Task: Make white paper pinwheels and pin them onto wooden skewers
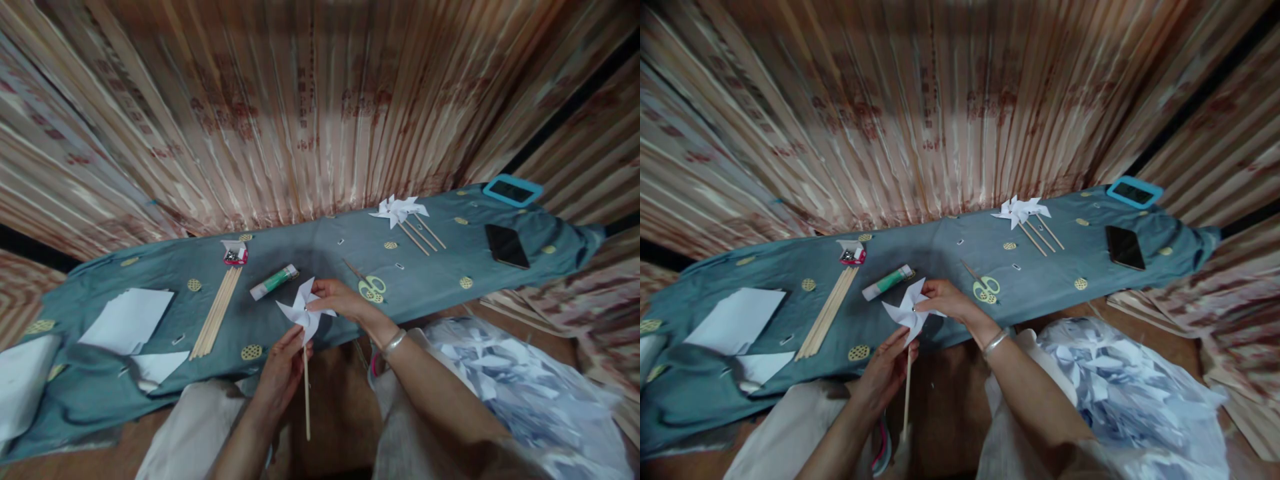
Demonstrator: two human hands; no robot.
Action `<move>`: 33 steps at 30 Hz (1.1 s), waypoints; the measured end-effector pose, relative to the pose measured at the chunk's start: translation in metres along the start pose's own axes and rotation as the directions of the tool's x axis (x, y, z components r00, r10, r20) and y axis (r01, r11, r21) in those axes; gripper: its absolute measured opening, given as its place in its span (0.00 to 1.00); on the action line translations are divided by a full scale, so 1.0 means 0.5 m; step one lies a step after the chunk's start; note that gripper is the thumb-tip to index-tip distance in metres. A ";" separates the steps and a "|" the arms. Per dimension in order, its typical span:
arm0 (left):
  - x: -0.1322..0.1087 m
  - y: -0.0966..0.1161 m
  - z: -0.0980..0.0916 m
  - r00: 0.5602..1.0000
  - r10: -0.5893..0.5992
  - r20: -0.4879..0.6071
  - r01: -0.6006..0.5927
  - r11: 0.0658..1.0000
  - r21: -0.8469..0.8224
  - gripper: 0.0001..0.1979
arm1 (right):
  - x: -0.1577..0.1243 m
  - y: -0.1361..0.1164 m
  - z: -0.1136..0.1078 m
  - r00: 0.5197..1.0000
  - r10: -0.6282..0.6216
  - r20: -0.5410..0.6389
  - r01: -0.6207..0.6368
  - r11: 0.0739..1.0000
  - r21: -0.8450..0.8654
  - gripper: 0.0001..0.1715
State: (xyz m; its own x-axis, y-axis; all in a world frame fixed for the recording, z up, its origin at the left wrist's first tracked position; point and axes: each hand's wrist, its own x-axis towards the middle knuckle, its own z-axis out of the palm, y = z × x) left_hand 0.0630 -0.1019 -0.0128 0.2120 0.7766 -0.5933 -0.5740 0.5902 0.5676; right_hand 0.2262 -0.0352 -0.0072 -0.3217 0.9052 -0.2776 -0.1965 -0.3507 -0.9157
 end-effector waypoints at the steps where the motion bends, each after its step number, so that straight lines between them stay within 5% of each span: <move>1: -0.002 -0.003 -0.002 1.000 0.003 -0.022 -0.003 1.000 0.002 0.14 | 0.000 0.003 0.001 1.000 0.007 0.009 -0.007 1.000 -0.009 0.23; 9: -0.024 -0.032 -0.031 0.998 0.052 -0.024 -0.051 0.997 0.054 0.19 | 0.003 0.023 0.011 0.994 0.052 0.101 -0.037 0.988 -0.149 0.20; 15: -0.029 -0.044 -0.046 0.999 -0.025 -0.045 0.027 0.999 0.037 0.20 | 0.005 0.023 0.018 0.988 0.069 0.141 -0.018 0.942 -0.334 0.16; 33: -0.023 -0.060 -0.059 0.993 -0.104 -0.055 0.103 0.994 -0.025 0.22 | -0.010 -0.012 0.044 0.990 0.028 0.135 0.094 0.578 -0.810 0.09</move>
State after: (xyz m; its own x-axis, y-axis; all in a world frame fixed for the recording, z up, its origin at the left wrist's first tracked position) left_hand 0.0545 -0.1351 -0.0397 0.2264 0.6976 -0.6797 -0.5687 0.6612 0.4892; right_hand 0.2085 -0.0427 0.0062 -0.4497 0.8540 -0.2616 0.6066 0.0770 -0.7913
